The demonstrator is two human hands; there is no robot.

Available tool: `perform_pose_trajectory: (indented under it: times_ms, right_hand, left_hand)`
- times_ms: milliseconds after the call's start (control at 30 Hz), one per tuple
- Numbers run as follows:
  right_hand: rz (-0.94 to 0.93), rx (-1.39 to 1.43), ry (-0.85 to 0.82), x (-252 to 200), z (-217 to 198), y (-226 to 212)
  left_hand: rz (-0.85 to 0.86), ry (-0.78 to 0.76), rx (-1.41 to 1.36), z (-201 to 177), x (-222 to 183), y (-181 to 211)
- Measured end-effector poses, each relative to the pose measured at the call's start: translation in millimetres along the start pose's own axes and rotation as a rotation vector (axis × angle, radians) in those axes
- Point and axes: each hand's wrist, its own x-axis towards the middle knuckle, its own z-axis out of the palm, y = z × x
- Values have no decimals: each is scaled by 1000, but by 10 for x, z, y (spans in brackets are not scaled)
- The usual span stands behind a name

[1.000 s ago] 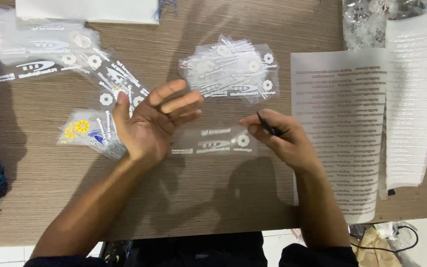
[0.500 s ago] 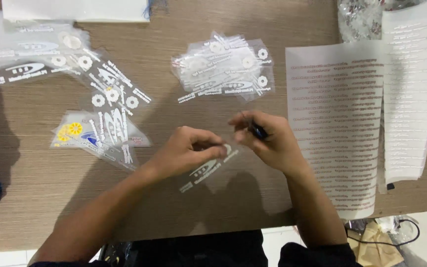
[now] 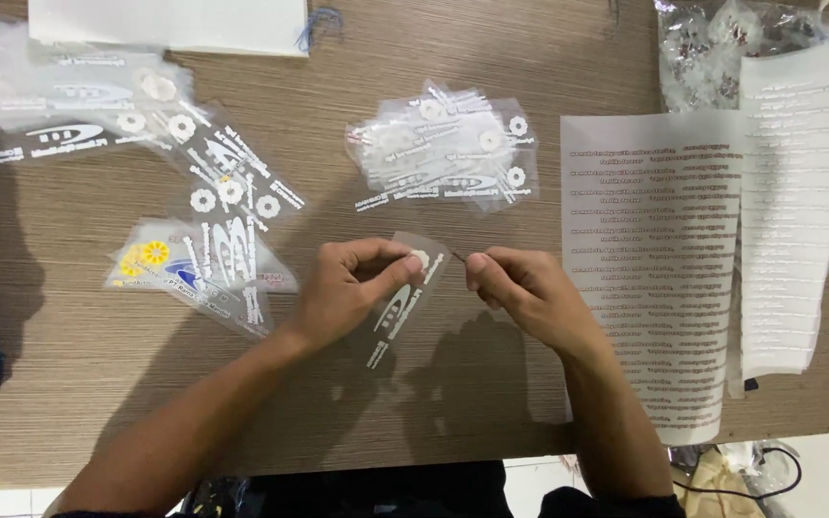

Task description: The person is sorting and placing individual labels into small plastic packets on a work table.

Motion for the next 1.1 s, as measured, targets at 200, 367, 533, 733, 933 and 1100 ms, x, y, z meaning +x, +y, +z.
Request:
perform_pose_trajectory:
  times_ms: [200, 367, 533, 733, 933, 1100]
  right_hand:
    - [18, -16, -11, 3, 37, -2]
    - [4, -42, -24, 16, 40, 32]
    - [15, -47, -30, 21, 29, 96]
    - [15, -42, -41, 28, 40, -17]
    - [10, -71, -52, 44, 47, 24]
    - [12, -71, -56, 36, 32, 71]
  left_hand:
    - [6, -7, -3, 18, -15, 8]
    - [16, -28, 19, -4, -2, 13]
    - [-15, -26, 16, 8, -11, 21]
    - [5, -26, 49, 18, -19, 64]
    - [-8, -46, 76, 36, -19, 57]
    - [-4, -41, 76, 32, -21, 54]
